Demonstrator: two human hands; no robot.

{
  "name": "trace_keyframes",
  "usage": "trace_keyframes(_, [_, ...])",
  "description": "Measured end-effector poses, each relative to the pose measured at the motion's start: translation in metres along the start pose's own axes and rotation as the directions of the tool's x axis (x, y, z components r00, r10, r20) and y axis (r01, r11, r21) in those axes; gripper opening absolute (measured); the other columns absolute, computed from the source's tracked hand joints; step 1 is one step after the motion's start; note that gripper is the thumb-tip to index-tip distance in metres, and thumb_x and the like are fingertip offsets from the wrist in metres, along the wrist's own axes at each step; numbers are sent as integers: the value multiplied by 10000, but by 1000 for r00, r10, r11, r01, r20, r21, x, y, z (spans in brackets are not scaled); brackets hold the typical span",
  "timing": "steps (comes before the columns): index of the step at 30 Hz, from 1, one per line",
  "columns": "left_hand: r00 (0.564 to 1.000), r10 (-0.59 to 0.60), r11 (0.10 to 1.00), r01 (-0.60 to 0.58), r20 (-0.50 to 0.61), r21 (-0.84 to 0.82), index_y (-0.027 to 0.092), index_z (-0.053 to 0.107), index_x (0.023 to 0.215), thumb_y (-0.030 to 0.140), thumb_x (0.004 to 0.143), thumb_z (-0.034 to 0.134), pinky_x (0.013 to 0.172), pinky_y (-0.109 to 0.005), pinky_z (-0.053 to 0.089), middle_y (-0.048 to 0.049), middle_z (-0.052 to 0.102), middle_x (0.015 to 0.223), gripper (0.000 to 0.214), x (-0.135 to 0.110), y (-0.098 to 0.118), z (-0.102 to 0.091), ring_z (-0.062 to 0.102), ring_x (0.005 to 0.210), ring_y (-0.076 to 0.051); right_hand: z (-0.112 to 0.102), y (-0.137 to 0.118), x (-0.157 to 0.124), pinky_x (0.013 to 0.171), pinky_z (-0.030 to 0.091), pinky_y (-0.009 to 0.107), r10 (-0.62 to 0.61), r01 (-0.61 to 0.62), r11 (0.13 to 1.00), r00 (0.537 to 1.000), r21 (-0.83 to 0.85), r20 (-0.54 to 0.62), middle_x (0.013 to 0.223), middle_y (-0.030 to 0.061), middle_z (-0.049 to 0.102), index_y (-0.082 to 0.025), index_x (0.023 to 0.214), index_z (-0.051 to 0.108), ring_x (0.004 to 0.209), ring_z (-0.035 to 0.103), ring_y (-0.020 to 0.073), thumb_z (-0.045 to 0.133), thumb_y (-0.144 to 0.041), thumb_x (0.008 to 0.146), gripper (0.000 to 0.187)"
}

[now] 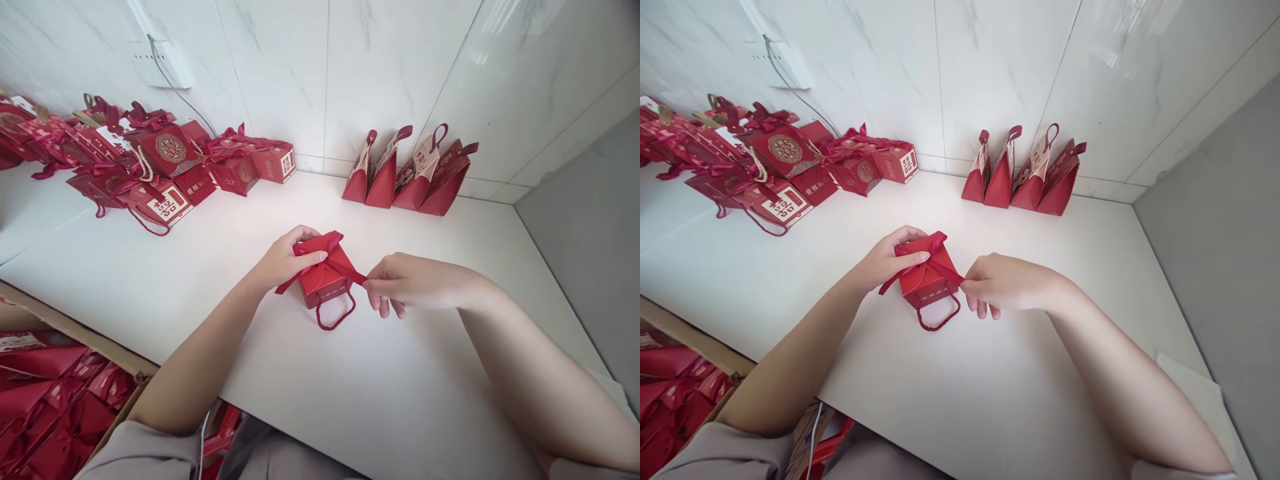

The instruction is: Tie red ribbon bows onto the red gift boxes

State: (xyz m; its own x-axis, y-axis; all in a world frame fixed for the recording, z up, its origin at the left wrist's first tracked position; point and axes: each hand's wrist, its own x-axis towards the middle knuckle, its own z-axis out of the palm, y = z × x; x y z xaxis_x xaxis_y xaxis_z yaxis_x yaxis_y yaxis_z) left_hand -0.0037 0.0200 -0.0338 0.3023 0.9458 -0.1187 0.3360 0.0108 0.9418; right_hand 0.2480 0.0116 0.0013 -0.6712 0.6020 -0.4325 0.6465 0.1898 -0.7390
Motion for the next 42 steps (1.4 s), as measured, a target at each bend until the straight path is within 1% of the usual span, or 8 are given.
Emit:
trace_keyframes(2, [1000, -18, 999, 18, 8, -40, 227, 580, 1117, 483, 789, 705, 816, -363, 541, -68, 652, 1174, 434, -1, 1, 0, 653, 988, -231, 12, -12, -8, 490, 380, 320, -82, 4, 967, 952, -256, -296, 646, 72, 649, -196, 686, 628, 507, 540, 171, 458, -404, 954, 380])
trace_keyframes(5, [999, -50, 995, 51, 10, -82, 225, 585, 1107, 513, 807, 679, 817, -357, 530, -66, 669, 1129, 426, -1, 3, -1, 652, 975, -226, 38, -32, -11, 554, 391, 344, -414, -9, 807, 704, -591, -577, 781, 100, 663, -189, 882, 629, 692, 591, 226, 427, -332, 982, 266])
trace_keyframes(10, [1000, -3, 994, 4, 5, -107, 214, 599, 1093, 504, 824, 662, 869, -368, 509, -58, 677, 1101, 402, 0, 2, -1, 641, 997, -230, 82, -36, 16, 906, 454, 426, -841, 67, 386, 436, -920, -320, 1122, 91, 661, -190, 968, 638, 999, 577, 235, 474, -144, 942, 172])
trace_keyframes(12, [1000, 23, 995, -24, -11, -100, 217, 615, 1075, 509, 821, 657, 888, -374, 505, -51, 670, 1108, 389, 1, 0, 0, 630, 1015, -234, 95, -29, 29, 1041, 406, 488, -886, 54, 287, 394, -956, -243, 1295, 108, 604, -169, 1022, 652, 1169, 524, 258, 492, -162, 941, 180])
trace_keyframes(22, [999, 19, 993, -25, -49, -118, 210, 643, 1015, 530, 872, 565, 882, -340, 481, -24, 652, 1012, 359, 4, 0, -1, 595, 973, -199, 94, -26, 40, 1178, 264, 609, -810, 151, 386, 528, -910, -255, 1490, 138, 465, -94, 1311, 570, 1412, 368, 281, 404, -111, 975, 375])
trace_keyframes(28, [1000, 29, 989, -29, -2, -146, 211, 623, 1045, 508, 885, 555, 851, -323, 484, -32, 646, 1038, 344, 4, -2, -1, 604, 926, -184, 89, -25, 40, 1183, 265, 591, -771, 188, 465, 566, -865, -292, 1402, 173, 541, -98, 1157, 659, 1374, 420, 302, 393, -254, 1016, 340])
trace_keyframes(36, [1000, 25, 998, -25, -11, -50, 199, 609, 972, 528, 914, 503, 767, -297, 459, -15, 623, 902, 350, 8, -9, -5, 568, 826, -159, 82, -20, 41, 1183, 228, 604, -775, 274, 473, 581, -838, -248, 1425, 162, 527, -67, 1347, 523, 1397, 392, 285, 353, -27, 950, 433])
trace_keyframes(42, [996, 87, 996, -88, 14, 29, 191, 614, 1024, 506, 933, 481, 865, -336, 459, -43, 650, 1037, 354, 7, -9, -9, 590, 959, -204, 37, -29, 6, 1024, 477, 383, -716, 556, 646, 678, -523, -164, 1173, 75, 690, -169, 1039, 696, 1074, 642, 196, 439, -71, 947, 290])
